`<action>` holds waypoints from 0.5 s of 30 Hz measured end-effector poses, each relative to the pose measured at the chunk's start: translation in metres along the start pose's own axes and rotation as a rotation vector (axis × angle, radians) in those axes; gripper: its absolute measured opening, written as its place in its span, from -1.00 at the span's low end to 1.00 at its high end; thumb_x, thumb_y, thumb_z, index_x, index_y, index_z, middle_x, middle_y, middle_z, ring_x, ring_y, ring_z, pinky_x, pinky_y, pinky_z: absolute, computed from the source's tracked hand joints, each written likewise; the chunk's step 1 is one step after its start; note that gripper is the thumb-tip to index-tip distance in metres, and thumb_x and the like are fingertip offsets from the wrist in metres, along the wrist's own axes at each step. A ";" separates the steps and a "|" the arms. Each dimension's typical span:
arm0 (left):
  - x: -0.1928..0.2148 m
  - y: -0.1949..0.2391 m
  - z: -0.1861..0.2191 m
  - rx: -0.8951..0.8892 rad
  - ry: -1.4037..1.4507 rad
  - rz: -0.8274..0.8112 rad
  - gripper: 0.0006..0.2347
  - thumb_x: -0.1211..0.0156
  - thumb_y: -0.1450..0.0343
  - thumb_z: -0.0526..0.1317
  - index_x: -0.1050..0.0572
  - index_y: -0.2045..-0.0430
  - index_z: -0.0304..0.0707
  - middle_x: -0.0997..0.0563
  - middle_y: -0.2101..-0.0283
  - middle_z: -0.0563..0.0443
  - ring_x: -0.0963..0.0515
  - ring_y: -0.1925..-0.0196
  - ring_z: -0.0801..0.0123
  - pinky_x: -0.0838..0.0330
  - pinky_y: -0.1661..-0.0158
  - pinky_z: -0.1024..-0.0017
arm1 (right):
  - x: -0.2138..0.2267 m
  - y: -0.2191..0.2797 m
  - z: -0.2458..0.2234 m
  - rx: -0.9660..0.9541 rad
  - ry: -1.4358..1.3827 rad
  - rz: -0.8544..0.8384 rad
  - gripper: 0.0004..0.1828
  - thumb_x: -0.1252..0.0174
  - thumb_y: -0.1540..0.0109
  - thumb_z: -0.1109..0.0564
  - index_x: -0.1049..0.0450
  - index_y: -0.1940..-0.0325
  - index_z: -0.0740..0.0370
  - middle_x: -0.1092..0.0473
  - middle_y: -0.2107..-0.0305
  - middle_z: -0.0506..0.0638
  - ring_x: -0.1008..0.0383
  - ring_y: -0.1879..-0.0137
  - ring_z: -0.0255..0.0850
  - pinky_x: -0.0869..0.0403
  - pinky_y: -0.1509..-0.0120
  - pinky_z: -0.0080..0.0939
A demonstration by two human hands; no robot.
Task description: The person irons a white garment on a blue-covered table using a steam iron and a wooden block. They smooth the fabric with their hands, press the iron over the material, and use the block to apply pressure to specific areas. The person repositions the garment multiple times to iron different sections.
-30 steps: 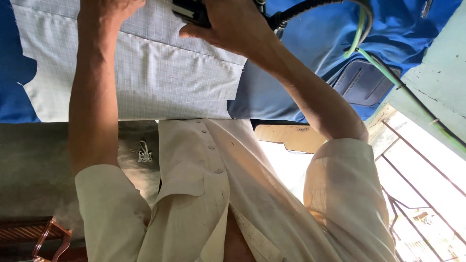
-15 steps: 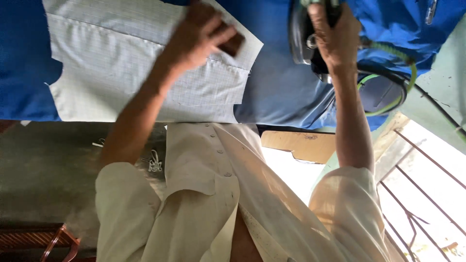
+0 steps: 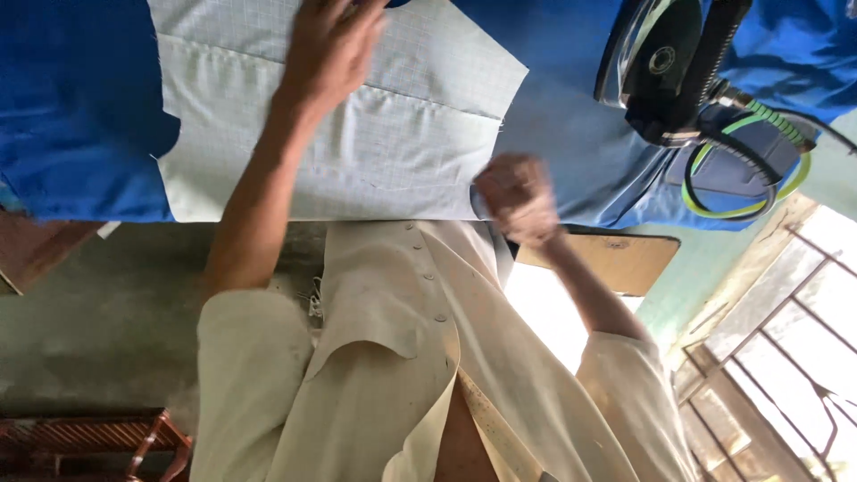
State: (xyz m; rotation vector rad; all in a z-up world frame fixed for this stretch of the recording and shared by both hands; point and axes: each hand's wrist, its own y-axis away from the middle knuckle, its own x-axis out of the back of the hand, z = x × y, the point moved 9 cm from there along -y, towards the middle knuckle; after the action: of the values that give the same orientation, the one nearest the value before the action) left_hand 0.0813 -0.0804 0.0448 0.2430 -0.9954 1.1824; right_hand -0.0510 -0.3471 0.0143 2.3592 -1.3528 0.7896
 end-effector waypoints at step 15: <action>0.096 0.270 -0.120 0.128 -0.264 -0.101 -0.83 -0.23 -0.58 -0.12 -0.66 0.00 -0.01 -0.48 -0.08 -0.06 -0.34 -0.09 0.00 -0.19 -0.12 0.03 | -0.105 0.026 -0.007 -0.137 0.637 0.410 -0.61 -0.10 -0.21 -0.04 -0.51 -0.11 0.01 -0.29 -0.15 0.05 -0.27 -0.10 0.06 -0.23 -0.15 0.00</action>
State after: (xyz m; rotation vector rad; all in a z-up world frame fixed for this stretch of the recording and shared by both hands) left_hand -0.0837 0.1688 -0.0394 0.5557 -1.1234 1.1414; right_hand -0.1179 -0.2840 -0.0435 1.5281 -1.5276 1.3612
